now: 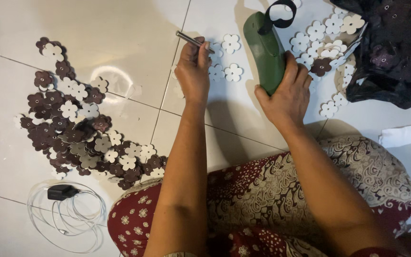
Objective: The person sits on a tiled floor and assembles flower-shaped decorative pieces. They use a green handheld tool to press a metal pin into the center of a white flower piece, then place a dark brown flower piece on top. This process is repeated for multiple units, with finished pieces set aside.
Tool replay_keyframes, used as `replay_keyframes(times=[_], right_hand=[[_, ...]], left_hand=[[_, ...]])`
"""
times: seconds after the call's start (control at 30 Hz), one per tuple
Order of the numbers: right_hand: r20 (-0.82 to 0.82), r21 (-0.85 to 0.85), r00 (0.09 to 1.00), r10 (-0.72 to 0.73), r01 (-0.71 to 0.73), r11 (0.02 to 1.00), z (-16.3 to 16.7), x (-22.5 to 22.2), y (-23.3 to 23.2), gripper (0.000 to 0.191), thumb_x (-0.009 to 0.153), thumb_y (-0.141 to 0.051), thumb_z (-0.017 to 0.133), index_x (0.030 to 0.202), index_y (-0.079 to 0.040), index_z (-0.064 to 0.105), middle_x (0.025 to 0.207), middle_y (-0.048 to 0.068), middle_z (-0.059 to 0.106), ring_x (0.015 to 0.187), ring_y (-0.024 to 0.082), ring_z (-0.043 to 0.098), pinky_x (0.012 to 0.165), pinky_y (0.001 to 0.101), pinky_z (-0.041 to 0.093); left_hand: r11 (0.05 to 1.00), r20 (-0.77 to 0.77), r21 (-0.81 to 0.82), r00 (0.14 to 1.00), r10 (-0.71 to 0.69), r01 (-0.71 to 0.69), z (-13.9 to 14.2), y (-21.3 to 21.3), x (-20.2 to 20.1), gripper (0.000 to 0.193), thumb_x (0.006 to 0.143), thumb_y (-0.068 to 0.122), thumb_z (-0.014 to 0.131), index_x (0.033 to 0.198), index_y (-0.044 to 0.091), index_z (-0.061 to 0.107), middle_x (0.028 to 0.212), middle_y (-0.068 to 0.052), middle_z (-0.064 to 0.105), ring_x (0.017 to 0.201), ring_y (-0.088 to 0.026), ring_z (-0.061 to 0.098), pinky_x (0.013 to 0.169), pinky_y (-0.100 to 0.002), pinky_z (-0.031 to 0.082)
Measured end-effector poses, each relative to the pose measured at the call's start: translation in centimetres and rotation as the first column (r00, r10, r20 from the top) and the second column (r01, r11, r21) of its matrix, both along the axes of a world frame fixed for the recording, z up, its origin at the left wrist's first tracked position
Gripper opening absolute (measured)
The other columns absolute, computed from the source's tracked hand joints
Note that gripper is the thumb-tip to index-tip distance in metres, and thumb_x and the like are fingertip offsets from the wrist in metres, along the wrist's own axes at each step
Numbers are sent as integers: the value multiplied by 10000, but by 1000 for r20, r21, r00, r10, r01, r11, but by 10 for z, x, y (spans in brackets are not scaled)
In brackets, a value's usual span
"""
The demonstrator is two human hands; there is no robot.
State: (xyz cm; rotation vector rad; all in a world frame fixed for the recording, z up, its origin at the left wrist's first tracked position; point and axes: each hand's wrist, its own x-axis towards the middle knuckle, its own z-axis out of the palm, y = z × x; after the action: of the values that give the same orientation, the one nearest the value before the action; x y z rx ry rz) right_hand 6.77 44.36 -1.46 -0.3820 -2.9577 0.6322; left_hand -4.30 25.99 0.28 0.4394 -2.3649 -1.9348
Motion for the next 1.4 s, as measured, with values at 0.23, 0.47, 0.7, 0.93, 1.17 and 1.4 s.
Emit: replay_keyframes(times=[0.23,0.47,0.7,0.93,1.17,1.4], right_hand=[[-6,4,1000,-3,4,1000,2,-2,-1,1006,817,-342,849,1588,-61,268,1335,263,433,1195,463,470,949,574,470],[0,1,1000,-13,13,1000,3,-3,-1,1004,810,-341,851,1588,-69,277,1329,264,438,1193,465,472,952,568,468],[-1,1,1000,-12,12,1000,1,-3,0,1006,811,-353,854,1587,-63,283,1328,266,439,1188,475,474,953,572,467],[27,-105,999,34,-31,994,34,0,6,1014,790,-342,874,1579,-40,315,1366,290,422,1251,469,459,935,568,490],[-344,-713,934,94,-325,621,69,10,1,557,823,-192,755,1323,-34,568,1129,169,605,927,249,628,825,420,544],[-110,-226,960,257,-276,934,84,1,-23,973,776,-251,870,1503,93,322,1358,291,448,1265,413,478,1029,534,454]], left_hand=[[1000,-18,7,1000,15,-15,0,2,3,203,979,203,709,1079,28,732,817,-23,746,682,-55,647,617,-233,573],[995,-73,-97,997,27,-34,-1,6,5,190,982,194,708,1087,38,730,837,-32,765,734,-71,689,674,-254,578],[945,-147,-326,986,-83,31,-2,7,10,165,970,151,739,1113,71,720,984,-89,771,808,-196,731,748,-297,580],[897,-306,-441,940,-154,3,-2,10,12,214,946,153,757,1149,94,720,1097,-100,762,988,-244,757,866,-327,610],[923,-297,-380,938,-180,57,-7,1,12,315,948,4,676,1241,115,706,1175,-85,755,1059,-231,760,939,-321,617],[904,-187,-418,964,-190,97,-4,-2,10,369,932,-51,633,1258,108,700,1213,-117,738,1068,-275,740,935,-349,596]])
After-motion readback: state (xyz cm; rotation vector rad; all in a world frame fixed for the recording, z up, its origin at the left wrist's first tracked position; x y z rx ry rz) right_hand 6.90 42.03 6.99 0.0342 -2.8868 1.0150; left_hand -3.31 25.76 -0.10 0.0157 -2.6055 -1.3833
